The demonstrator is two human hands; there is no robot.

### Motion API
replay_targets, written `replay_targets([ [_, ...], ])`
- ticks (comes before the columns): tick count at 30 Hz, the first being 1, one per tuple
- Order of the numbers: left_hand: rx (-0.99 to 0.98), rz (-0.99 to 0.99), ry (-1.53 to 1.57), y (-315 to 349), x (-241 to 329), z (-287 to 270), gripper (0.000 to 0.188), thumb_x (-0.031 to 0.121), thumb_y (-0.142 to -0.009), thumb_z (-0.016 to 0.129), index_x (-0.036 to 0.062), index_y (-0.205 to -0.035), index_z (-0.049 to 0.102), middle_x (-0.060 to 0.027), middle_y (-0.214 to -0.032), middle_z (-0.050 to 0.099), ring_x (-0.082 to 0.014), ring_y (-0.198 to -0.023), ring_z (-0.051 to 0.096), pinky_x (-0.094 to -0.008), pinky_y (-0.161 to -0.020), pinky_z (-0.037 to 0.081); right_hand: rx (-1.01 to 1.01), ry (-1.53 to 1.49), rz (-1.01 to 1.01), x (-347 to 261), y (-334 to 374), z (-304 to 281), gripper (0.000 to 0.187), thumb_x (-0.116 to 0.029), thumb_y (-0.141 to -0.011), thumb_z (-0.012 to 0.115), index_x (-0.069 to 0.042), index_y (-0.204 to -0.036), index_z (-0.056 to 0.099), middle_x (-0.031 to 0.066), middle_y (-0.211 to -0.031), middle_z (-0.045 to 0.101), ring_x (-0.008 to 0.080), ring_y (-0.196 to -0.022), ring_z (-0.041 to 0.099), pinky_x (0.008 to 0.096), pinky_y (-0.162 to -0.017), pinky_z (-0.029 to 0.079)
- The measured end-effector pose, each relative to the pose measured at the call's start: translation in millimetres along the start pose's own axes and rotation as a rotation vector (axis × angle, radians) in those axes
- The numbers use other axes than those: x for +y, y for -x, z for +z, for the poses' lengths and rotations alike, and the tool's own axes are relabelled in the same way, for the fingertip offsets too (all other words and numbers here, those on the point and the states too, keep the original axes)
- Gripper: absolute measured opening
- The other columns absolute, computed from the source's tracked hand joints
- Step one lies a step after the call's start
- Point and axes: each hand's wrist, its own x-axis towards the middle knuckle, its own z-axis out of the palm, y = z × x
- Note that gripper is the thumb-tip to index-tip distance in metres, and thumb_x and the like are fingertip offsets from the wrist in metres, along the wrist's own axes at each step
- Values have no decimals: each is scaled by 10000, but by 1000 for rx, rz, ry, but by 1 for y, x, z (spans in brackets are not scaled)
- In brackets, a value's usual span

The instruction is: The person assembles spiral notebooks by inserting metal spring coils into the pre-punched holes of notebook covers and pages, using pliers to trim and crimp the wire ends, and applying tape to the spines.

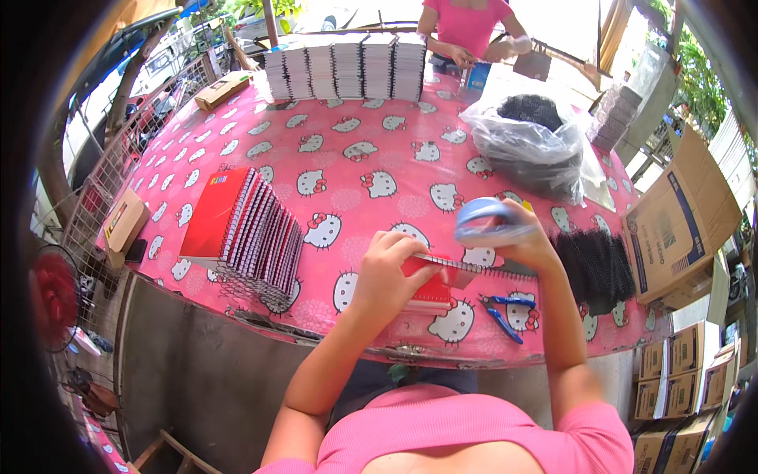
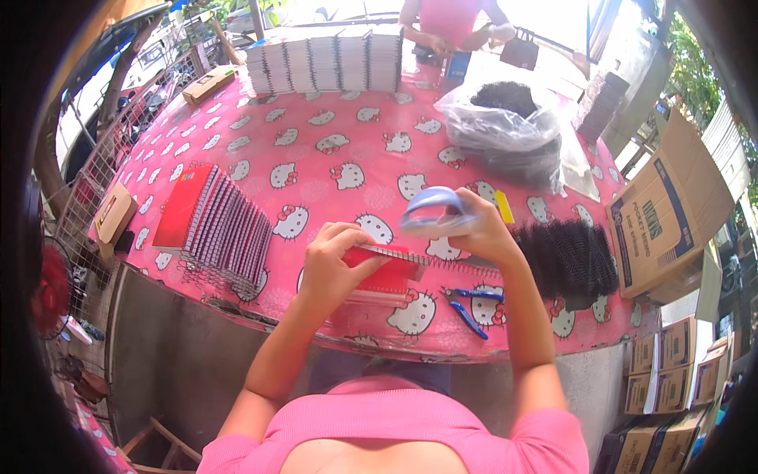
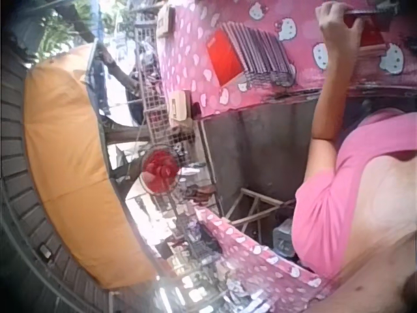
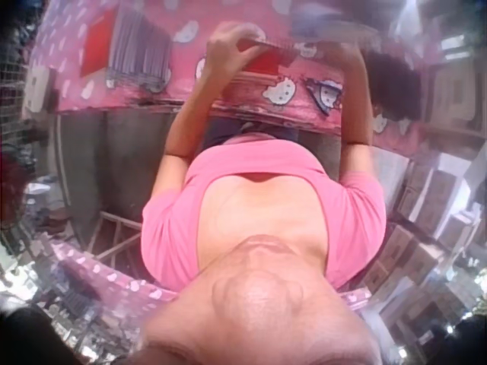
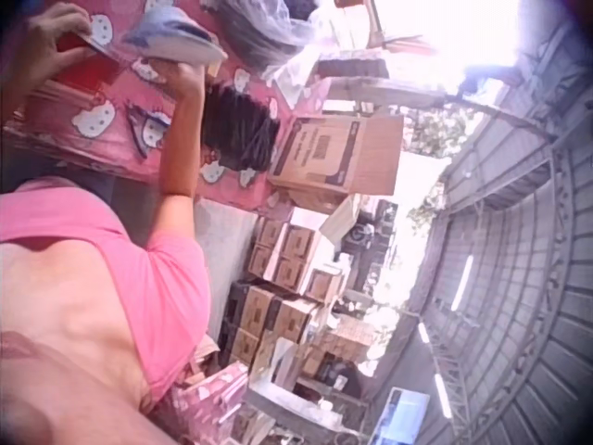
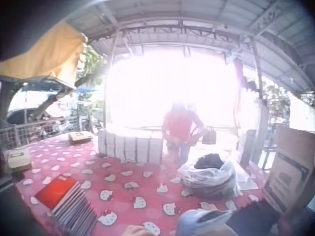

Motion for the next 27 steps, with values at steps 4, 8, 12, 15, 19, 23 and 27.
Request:
replay_targets([
  [4, 54, -48, 59, -3, -7, -3, 322, 100, -633, 833, 52, -909, 675, -85, -947, 663, -223, -930, 624, -332, -724, 517, -95, 251, 133, -23, -20, 17, 348, 48, -630, 700, -13, -949, 575, 53, -788, 627, 91, -746, 592, 272, -661, 489],
  [8, 136, -288, 340, 12, -14, 0, 306, 18, -720, 778, 18, -998, 649, -81, -985, 670, -133, -919, 631, -287, -792, 526, -107, -135, 12, -15, -25, 22, 369, 26, -619, 705, -15, -961, 574, 66, -770, 620, 90, -729, 582, 289, -633, 489],
  [12, 256, -432, 773, 28, -17, 9, 291, -77, -790, 692, -35, -1071, 627, -110, -1031, 671, -133, -937, 636, -263, -850, 528, 9, 337, -3, -8, -39, 36, 361, 3, -614, 682, -4, -959, 575, 56, -806, 631, 89, -756, 559, 292, -641, 487],
  [15, 256, -467, 850, 37, -29, 2, 331, -105, -800, 670, -48, -1121, 611, -123, -1041, 674, -145, -939, 646, -261, -844, 535, -120, -21, -5, -22, -42, 40, 382, -35, -609, 693, -21, -972, 577, 127, -862, 665, 232, -781, 648, 339, -666, 499],
  [19, 190, -383, 869, 44, -35, -3, 281, -115, -794, 670, -53, -1065, 633, -115, -984, 687, -151, -885, 658, -272, -802, 556, 125, 772, 217, 17, -37, 37, 431, -37, -684, 637, -52, -1103, 534, 164, -986, 640, 355, -953, 619, 430, -774, 505],
  [23, 224, -375, 861, 29, -22, -1, 146, -101, -796, 674, -36, -927, 671, -111, -931, 696, -143, -852, 652, -277, -748, 557, 233, 1169, 110, 83, 5, 22, 545, -62, -740, 627, -41, -1257, 453, 209, -1259, 514, 374, -1200, 480, 450, -976, 414],
  [27, 179, 138, 378, 21, 19, -36, 214, -111, -755, 674, -10, -944, 671, -119, -899, 700, -184, -887, 654, -292, -748, 545, 157, 988, 88, 18, 66, 21, 623, -148, -785, 667, -11, -1333, 405, 221, -1329, 447, 406, -1263, 402, 471, -1059, 317],
])
